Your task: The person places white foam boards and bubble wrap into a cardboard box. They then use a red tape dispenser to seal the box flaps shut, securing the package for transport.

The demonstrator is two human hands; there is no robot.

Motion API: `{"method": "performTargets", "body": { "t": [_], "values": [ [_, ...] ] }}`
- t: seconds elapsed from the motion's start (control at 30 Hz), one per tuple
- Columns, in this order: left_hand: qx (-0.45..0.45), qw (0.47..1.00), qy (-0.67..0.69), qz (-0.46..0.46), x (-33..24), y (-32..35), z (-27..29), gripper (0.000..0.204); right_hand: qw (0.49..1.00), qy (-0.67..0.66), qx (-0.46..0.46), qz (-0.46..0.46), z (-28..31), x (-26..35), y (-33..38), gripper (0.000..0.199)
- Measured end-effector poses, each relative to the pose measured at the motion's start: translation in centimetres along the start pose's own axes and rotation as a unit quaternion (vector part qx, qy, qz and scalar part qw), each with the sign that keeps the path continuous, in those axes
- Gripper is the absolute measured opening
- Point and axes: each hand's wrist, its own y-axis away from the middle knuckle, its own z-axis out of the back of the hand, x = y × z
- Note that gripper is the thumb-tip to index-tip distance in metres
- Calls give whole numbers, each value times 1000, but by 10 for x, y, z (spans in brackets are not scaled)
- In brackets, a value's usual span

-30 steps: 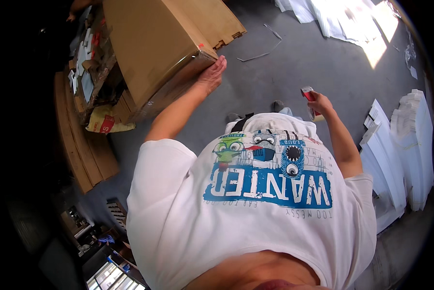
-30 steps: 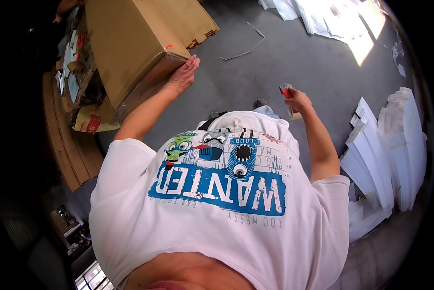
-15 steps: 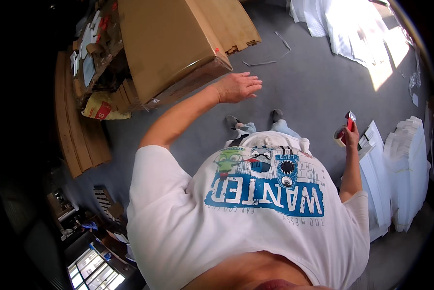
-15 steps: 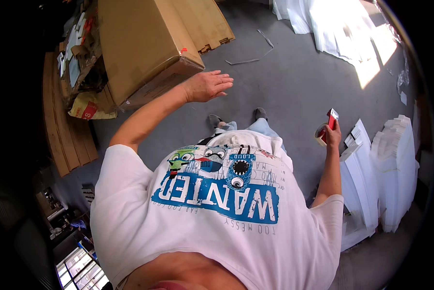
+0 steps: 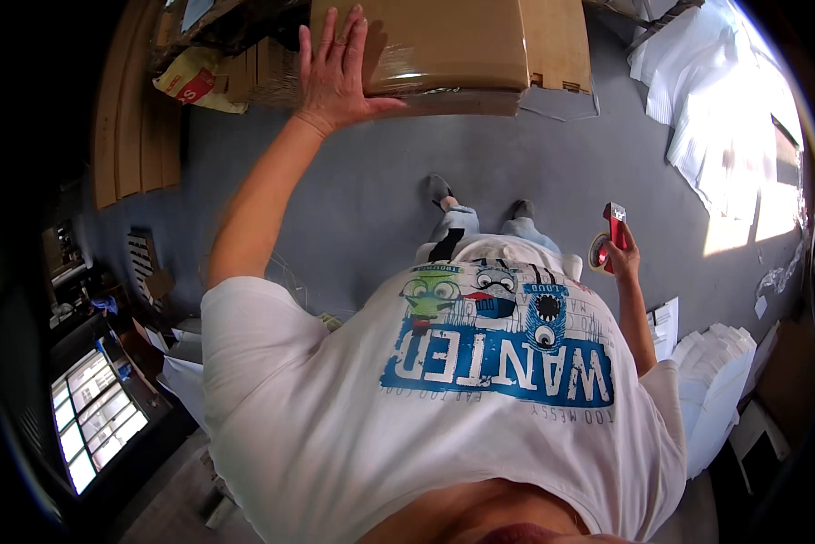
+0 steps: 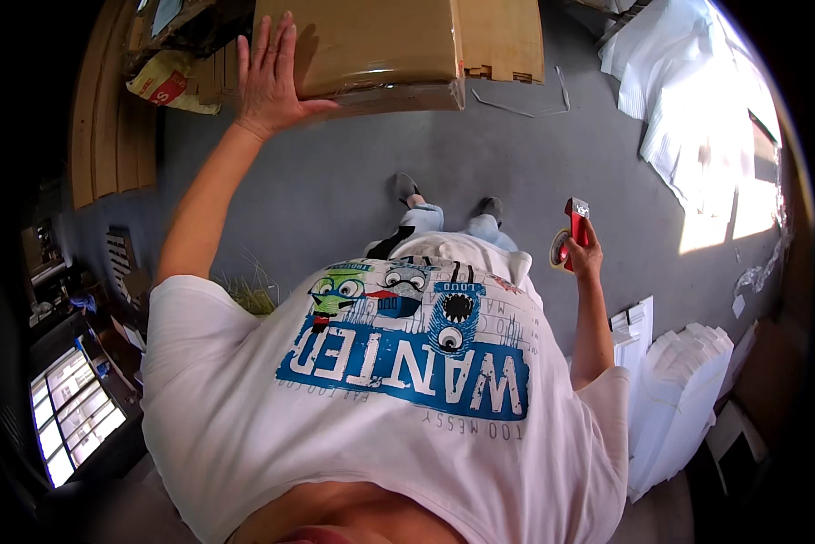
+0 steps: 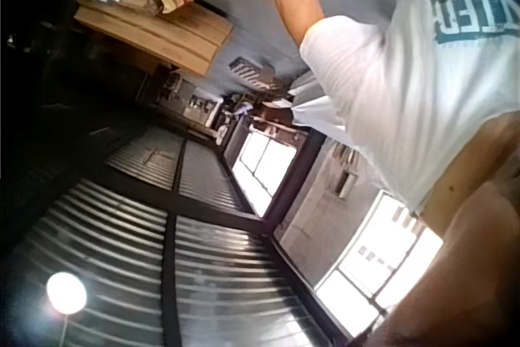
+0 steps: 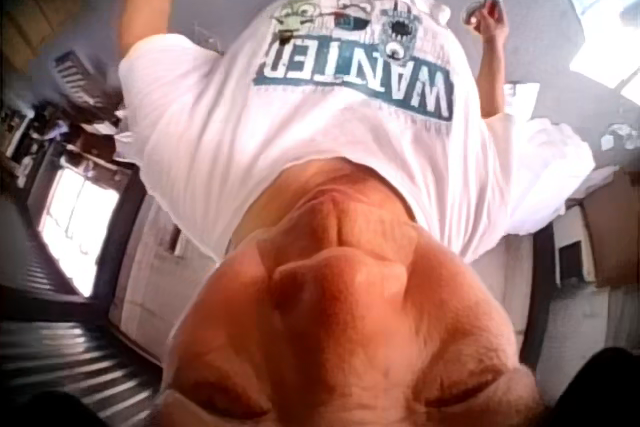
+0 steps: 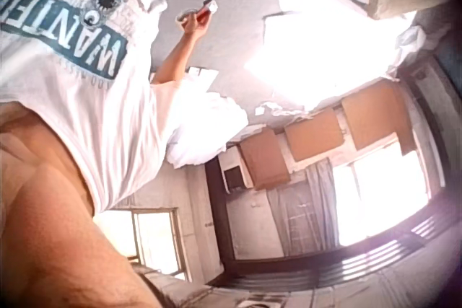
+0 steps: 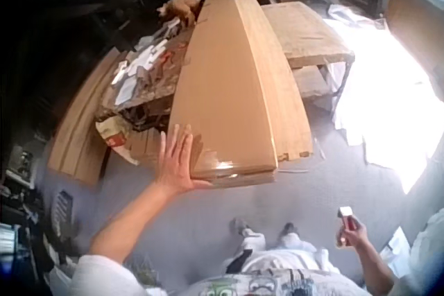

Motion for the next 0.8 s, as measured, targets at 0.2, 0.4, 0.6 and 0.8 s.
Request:
{"method": "performTargets", "body": {
  "t": [0.2, 0.4, 0.6, 0.8],
  "values": [
    [-298, 601, 527, 521, -10, 63, -46, 85, 994, -71, -75, -38, 42, -42, 8, 71],
    [-322, 348, 581, 662, -35, 114, -136, 43, 942, -169, -273, 100, 87, 153, -6, 71],
    [-225, -151, 753, 599, -6, 97, -139, 38, 763, -263, -323, 494, -7, 462, 31, 62],
    [-37, -189, 860, 472, 10, 116, -172, 48, 703, -375, -129, 591, -235, 649, 52, 36]
  ]
}}
